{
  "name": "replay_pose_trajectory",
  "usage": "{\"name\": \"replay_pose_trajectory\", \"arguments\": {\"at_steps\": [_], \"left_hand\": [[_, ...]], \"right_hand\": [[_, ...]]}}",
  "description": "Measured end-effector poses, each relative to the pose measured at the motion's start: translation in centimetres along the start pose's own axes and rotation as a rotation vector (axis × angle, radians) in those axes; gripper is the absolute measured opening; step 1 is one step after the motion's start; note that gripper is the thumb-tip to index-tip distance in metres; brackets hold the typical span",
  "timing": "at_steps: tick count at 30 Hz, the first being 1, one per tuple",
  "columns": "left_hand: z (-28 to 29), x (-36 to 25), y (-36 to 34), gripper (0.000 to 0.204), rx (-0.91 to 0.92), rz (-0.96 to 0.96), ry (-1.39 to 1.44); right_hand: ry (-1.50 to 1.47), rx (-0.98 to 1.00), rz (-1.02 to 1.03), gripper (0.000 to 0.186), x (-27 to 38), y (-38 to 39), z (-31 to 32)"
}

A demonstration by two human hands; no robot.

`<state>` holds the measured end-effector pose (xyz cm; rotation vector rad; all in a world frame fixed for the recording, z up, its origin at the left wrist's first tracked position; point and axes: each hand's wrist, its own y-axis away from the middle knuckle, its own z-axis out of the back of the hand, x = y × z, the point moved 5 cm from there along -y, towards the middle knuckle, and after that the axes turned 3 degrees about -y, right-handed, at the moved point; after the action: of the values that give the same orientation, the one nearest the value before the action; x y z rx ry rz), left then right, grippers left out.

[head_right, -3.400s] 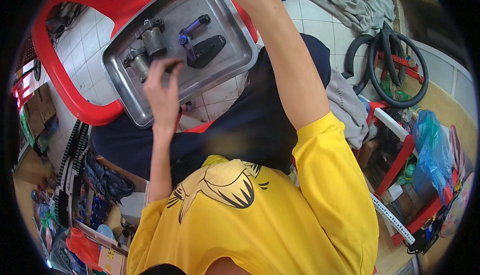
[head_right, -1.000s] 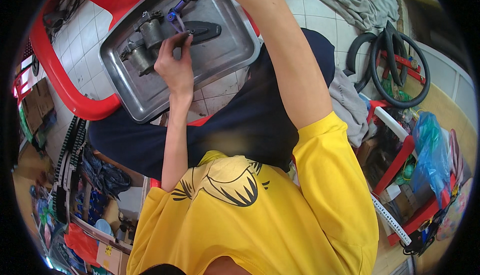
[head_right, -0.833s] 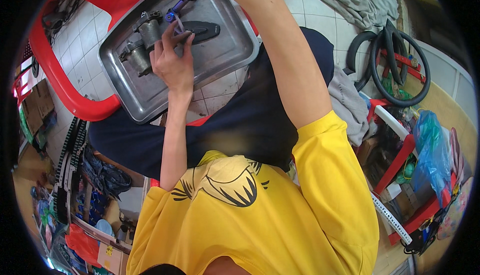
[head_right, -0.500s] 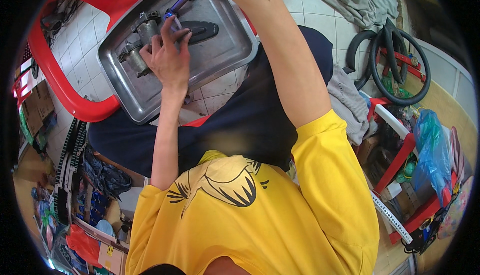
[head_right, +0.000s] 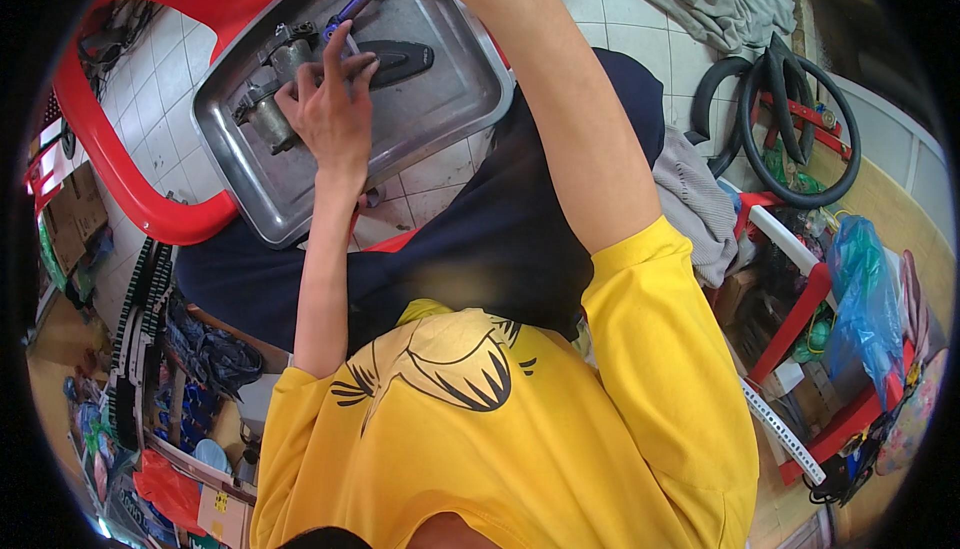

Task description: The person uses a screwdriver to remove a screw from a mechanical motor component in a metal tray and manipulates several small motor parts by hand.

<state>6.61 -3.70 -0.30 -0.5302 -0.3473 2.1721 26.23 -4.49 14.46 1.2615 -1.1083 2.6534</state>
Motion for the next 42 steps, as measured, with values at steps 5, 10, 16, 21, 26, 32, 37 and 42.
{"name": "replay_pose_trajectory", "arguments": {"at_steps": [5,10,16,21,26,32,37,42], "left_hand": [[-0.1,-0.3,-0.1,0.069,0.046,-0.01,-0.033],[0.6,-0.5,-0.3,0.072,0.108,0.015,-0.026],[0.8,-0.2,0.2,0.068,0.061,0.014,0.103],[2.0,0.8,-0.7,0.055,0.129,-0.024,0.107],[2.5,4.5,-0.3,0.046,0.2,-0.16,0.003],[1.3,4.3,0.8,0.039,0.2,-0.2,0.032],[-0.2,3.1,1.2,0.039,0.289,-0.178,0.032],[-0.2,3.2,1.1,0.036,0.262,-0.194,0.079]], "right_hand": [[-0.028,0.029,-0.086,0.034,-0.5,-0.4,0.1],[-0.102,0.043,-0.176,0.031,-0.5,-0.3,0.2],[-0.193,0.001,-0.112,0.028,-1.2,-0.1,0.0],[-0.202,0.074,-0.297,0.026,-1.3,0.2,0.7],[-0.281,0.19,-0.475,0.027,-1.2,0.8,-0.7],[-0.186,0.266,-0.678,0.028,-0.5,2.1,0.6],[-0.189,0.283,-0.755,0.026,-0.7,2.6,-0.2],[-0.172,0.222,-0.71,0.022,-1.2,2.7,-0.2]]}}
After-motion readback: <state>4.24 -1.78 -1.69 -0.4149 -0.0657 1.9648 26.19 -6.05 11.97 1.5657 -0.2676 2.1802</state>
